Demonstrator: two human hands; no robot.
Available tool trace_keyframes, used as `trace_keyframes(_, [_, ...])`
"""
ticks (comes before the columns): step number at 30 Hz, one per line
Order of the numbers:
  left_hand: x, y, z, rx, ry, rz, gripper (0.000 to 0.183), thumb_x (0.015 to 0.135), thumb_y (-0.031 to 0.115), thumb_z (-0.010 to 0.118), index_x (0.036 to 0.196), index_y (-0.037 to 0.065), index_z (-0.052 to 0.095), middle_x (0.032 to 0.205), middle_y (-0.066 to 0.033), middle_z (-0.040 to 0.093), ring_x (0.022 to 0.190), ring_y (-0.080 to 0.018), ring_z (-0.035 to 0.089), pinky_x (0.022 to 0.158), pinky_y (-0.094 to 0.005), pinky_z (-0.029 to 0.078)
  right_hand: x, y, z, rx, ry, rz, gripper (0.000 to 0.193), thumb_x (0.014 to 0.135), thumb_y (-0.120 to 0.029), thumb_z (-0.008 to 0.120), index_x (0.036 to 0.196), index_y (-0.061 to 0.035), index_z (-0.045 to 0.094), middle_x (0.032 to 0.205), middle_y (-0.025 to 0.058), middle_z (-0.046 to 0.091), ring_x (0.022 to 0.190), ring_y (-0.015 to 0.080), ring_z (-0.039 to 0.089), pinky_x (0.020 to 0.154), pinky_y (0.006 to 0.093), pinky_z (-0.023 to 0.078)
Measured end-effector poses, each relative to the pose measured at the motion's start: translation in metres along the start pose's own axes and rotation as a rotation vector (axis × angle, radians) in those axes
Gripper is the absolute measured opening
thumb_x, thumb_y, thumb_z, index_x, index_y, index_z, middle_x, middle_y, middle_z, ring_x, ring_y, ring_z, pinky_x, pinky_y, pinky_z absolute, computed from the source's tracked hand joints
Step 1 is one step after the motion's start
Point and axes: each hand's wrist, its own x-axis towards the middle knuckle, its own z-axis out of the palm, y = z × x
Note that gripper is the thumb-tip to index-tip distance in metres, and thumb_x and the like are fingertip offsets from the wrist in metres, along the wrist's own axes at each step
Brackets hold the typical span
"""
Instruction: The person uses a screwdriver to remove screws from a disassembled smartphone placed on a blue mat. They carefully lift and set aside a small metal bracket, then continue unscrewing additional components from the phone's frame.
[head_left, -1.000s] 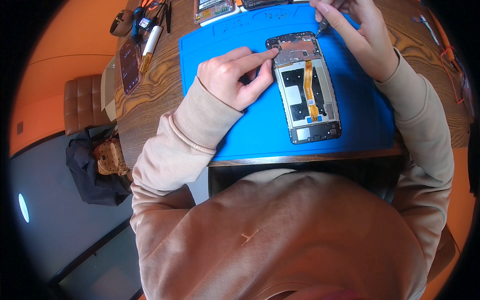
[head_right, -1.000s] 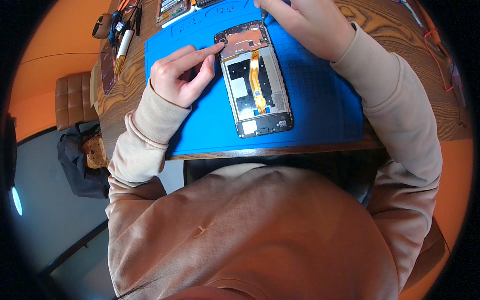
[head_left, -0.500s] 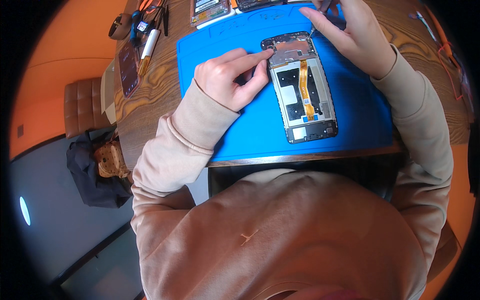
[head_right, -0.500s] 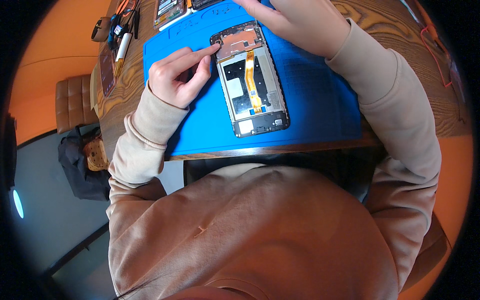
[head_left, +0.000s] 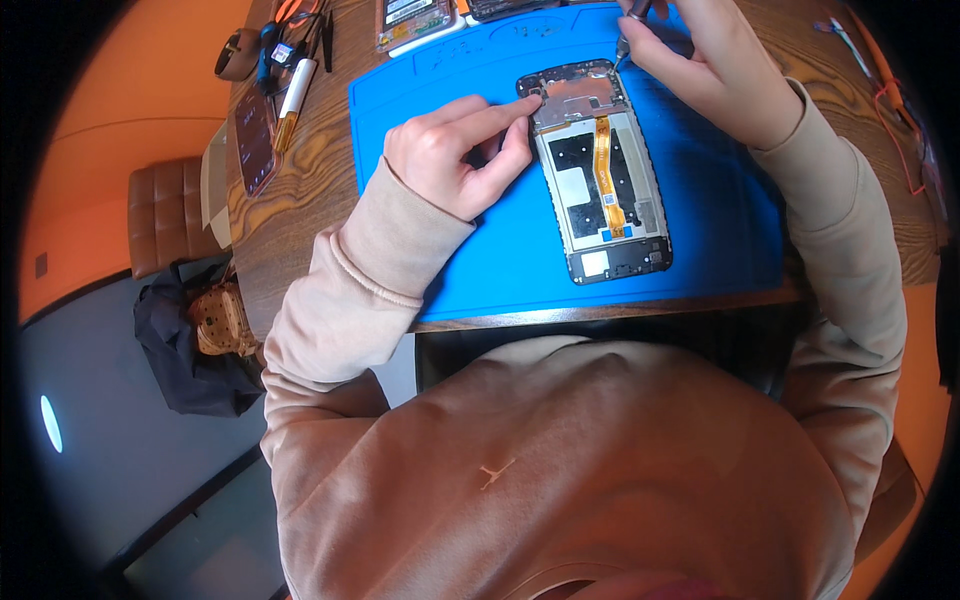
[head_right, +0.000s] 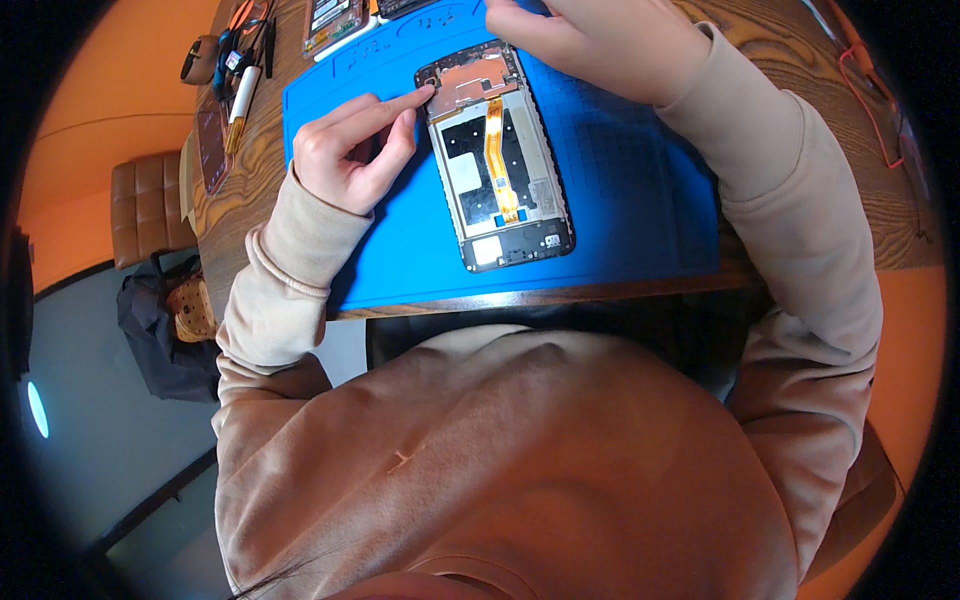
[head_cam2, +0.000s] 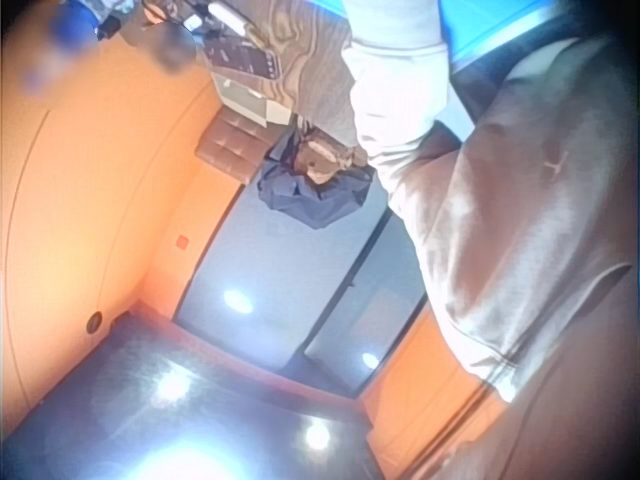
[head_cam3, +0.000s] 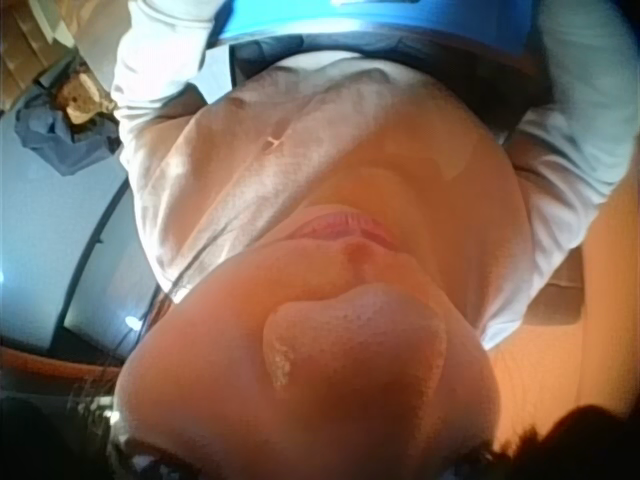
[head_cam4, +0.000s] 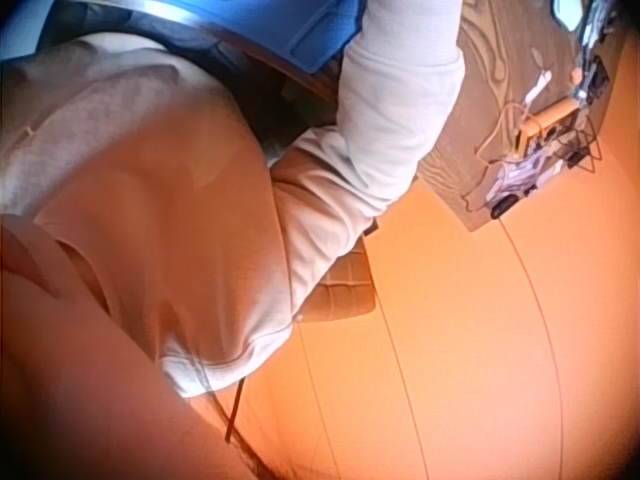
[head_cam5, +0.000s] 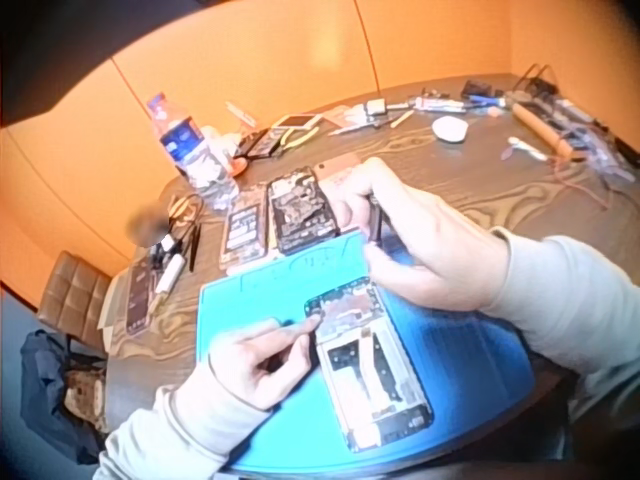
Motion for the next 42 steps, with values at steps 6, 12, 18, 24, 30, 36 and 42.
trace_keyframes(6, [0.0, -0.003, 0.001, 0.01, 0.003, 0.016, 0.024, 0.095, 0.022, 0.068, 0.111, 0.009, 0.079, 0.071, -0.0069, 0.066, 0.059, -0.019, 0.065, 0.057, -0.0304, 0.054, -0.001, -0.001, 0.008, -0.034, 0.042, -0.016, 0.029, 0.09, 0.0, 0.065, 0.109, -0.0054, 0.044, 0.097, 0.0102, 0.056, 0.082, 0.02, 0.055, 0.079, 0.0302, 0.049])
trace_keyframes(12, [-0.001, -0.007, 0.003, -0.003, 0.028, 0.08, 0.023, 0.094, 0.013, 0.068, 0.114, 0.007, 0.078, 0.067, -0.0069, 0.061, 0.055, -0.0156, 0.056, 0.052, -0.0288, 0.046, -0.002, -0.006, -0.005, 0.106, -0.039, 0.295, 0.028, 0.092, -0.002, 0.067, 0.106, -0.0082, 0.044, 0.093, 0.0016, 0.057, 0.066, 0.004, 0.047, 0.058, 0.0212, 0.04])
trace_keyframes(18, [-0.001, -0.008, 0.004, 0.002, 0.025, 0.073, 0.023, 0.095, 0.019, 0.067, 0.111, 0.009, 0.079, 0.07, -0.0067, 0.066, 0.057, -0.0178, 0.062, 0.055, -0.0292, 0.051, -0.001, -0.01, -0.001, 0.097, 0.012, 0.278, 0.031, 0.09, -0.001, 0.07, 0.104, -0.0096, 0.044, 0.092, -0.0009, 0.054, 0.066, 0.0029, 0.042, 0.058, 0.02, 0.037])
trace_keyframes(24, [0.0, -0.006, 0.003, 0.042, 0.027, 0.081, 0.025, 0.097, 0.027, 0.065, 0.109, 0.011, 0.08, 0.075, -0.0078, 0.071, 0.06, -0.022, 0.068, 0.057, -0.0298, 0.056, 0.0, -0.015, -0.002, 0.159, -0.007, 0.358, 0.033, 0.089, 0.004, 0.066, 0.104, -0.0101, 0.041, 0.099, -0.0005, 0.053, 0.067, 0.0013, 0.04, 0.059, 0.0177, 0.034])
trace_keyframes(30, [-0.001, -0.007, 0.004, 0.042, 0.018, 0.092, 0.024, 0.096, 0.02, 0.065, 0.114, 0.01, 0.079, 0.074, -0.0083, 0.067, 0.059, -0.0209, 0.063, 0.057, -0.0301, 0.053, -0.006, -0.006, -0.007, 0.198, -0.044, 0.303, 0.038, 0.085, 0.01, 0.06, 0.108, -0.0112, 0.039, 0.104, 0.0025, 0.052, 0.07, 0.0019, 0.038, 0.061, 0.0177, 0.035])
trace_keyframes(36, [-0.002, -0.009, 0.004, 0.047, 0.016, 0.103, 0.025, 0.096, 0.016, 0.066, 0.117, 0.009, 0.077, 0.076, -0.0092, 0.066, 0.06, -0.022, 0.063, 0.057, -0.0303, 0.053, -0.007, 0.004, 0.002, 0.123, 0.026, 0.201, 0.035, 0.09, 0.007, 0.065, 0.105, -0.008, 0.037, 0.105, 0.0065, 0.053, 0.081, 0.0069, 0.052, 0.07, 0.0212, 0.046])
trace_keyframes(42, [-0.001, -0.009, 0.004, 0.069, 0.026, 0.133, 0.025, 0.095, 0.015, 0.065, 0.116, 0.009, 0.077, 0.077, -0.0097, 0.066, 0.059, -0.0227, 0.063, 0.056, -0.0307, 0.052, -0.007, -0.006, 0.0, 0.076, 0.004, 0.219, 0.034, 0.088, 0.011, 0.058, 0.107, -0.0077, 0.036, 0.111, 0.0105, 0.051, 0.084, 0.0097, 0.051, 0.075, 0.0234, 0.048])
